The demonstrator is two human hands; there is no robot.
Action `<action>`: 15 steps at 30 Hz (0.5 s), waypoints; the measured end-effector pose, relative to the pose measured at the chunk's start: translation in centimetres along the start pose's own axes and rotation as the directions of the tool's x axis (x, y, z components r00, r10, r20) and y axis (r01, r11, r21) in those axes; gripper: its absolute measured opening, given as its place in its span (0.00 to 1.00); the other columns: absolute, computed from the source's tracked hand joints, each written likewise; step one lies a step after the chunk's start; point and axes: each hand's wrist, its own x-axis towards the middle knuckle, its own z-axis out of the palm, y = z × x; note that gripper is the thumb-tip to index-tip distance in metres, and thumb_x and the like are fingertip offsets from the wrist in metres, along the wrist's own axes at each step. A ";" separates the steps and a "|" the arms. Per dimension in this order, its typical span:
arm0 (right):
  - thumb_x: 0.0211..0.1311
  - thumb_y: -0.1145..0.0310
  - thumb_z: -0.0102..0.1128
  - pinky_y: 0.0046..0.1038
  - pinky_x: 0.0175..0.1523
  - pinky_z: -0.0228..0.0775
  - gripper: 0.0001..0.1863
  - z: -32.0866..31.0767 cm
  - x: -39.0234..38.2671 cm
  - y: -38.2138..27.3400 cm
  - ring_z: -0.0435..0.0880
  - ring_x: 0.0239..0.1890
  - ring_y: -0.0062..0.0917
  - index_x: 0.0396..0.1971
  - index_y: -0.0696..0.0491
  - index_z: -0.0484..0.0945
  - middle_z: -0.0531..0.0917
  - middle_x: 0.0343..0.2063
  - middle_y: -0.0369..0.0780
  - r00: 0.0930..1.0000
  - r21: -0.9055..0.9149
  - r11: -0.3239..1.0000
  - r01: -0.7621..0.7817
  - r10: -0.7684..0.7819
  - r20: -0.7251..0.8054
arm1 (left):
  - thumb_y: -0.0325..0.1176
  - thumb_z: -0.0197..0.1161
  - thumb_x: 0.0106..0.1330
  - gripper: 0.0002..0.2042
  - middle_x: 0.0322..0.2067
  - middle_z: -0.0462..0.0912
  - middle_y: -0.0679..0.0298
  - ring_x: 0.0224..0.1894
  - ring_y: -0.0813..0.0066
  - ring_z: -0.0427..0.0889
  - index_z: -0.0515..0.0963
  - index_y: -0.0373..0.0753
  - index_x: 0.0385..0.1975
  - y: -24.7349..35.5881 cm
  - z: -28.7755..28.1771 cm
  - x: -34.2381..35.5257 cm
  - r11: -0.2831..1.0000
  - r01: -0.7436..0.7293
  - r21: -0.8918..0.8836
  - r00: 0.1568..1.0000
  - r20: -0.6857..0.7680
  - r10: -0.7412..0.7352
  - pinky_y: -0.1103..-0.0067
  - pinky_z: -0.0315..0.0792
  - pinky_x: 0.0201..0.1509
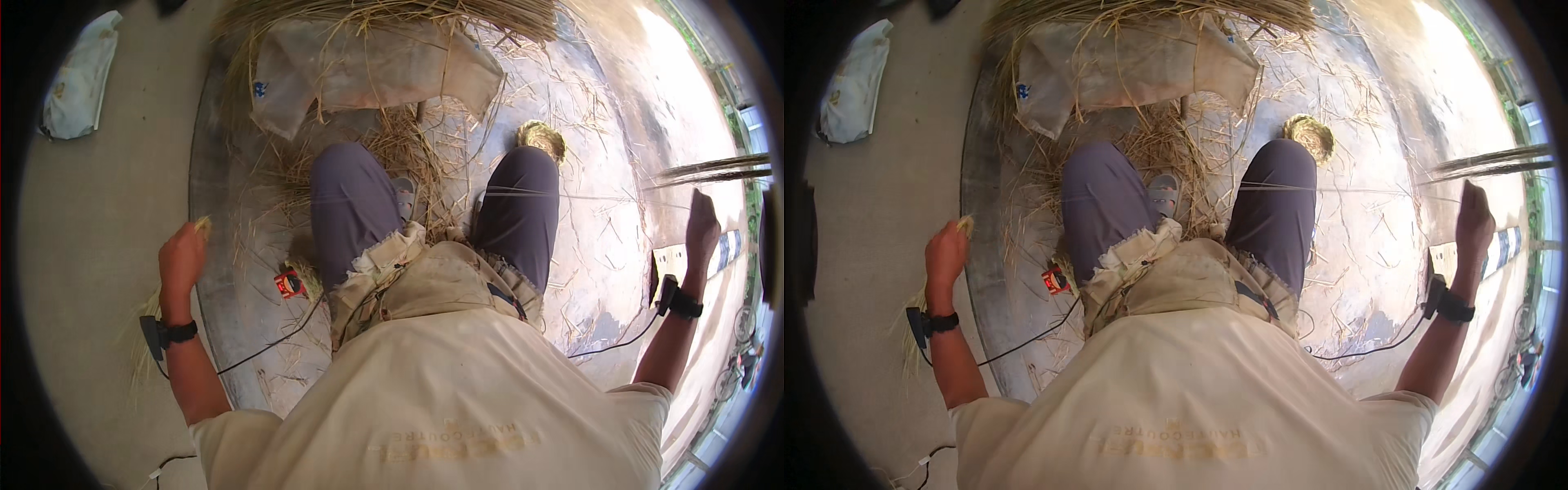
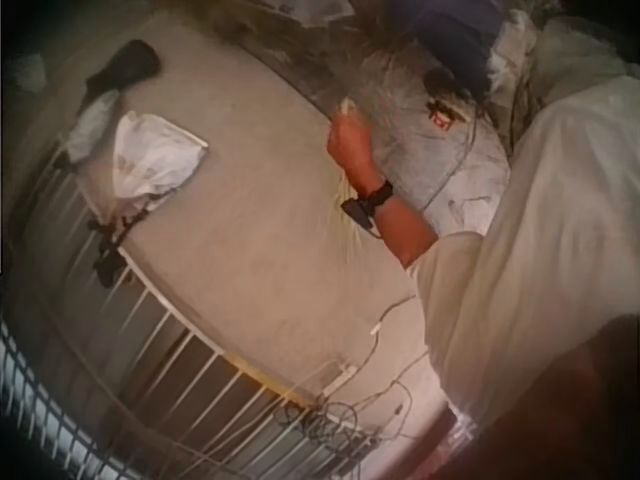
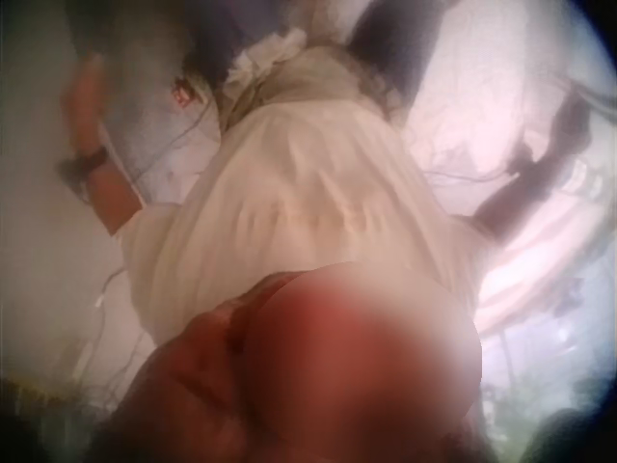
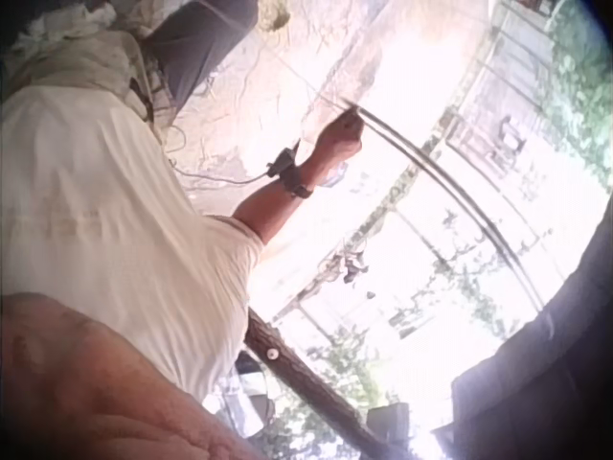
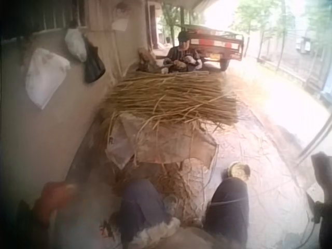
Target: The recorder is weaving a small basket out of straw materials.
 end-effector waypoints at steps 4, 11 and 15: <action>0.80 0.41 0.41 0.57 0.45 0.72 0.25 2.3 -0.1 11.5 0.82 0.46 0.60 0.42 0.47 0.79 0.87 0.42 0.54 0.941 -0.285 0.910 -0.301 0.332 0.064 | 0.36 0.61 0.72 0.09 0.32 0.84 0.44 0.36 0.39 0.84 0.78 0.35 0.37 -1.8 3.2 -1.7 0.998 0.037 -0.050 0.999 0.036 -0.035 0.53 0.77 0.39; 0.80 0.57 0.49 0.37 0.62 0.74 0.22 3.5 -1.9 -1.8 0.85 0.58 0.41 0.59 0.57 0.81 0.86 0.54 0.50 0.971 0.263 0.964 -0.037 -0.028 0.238 | 0.35 0.64 0.69 0.07 0.31 0.85 0.47 0.35 0.42 0.85 0.79 0.39 0.39 14.2 -3.6 -2.4 0.821 -0.151 -0.550 0.960 0.119 0.255 0.56 0.77 0.37; 0.77 0.69 0.53 0.30 0.59 0.75 0.18 -0.1 -8.8 -29.1 0.84 0.51 0.26 0.59 0.61 0.81 0.87 0.52 0.41 0.777 0.932 0.288 -0.218 -0.526 0.344 | 0.32 0.63 0.67 0.07 0.28 0.83 0.46 0.31 0.43 0.84 0.79 0.34 0.34 23.0 -5.4 -4.2 0.531 -0.331 -0.780 0.818 0.043 0.573 0.59 0.77 0.35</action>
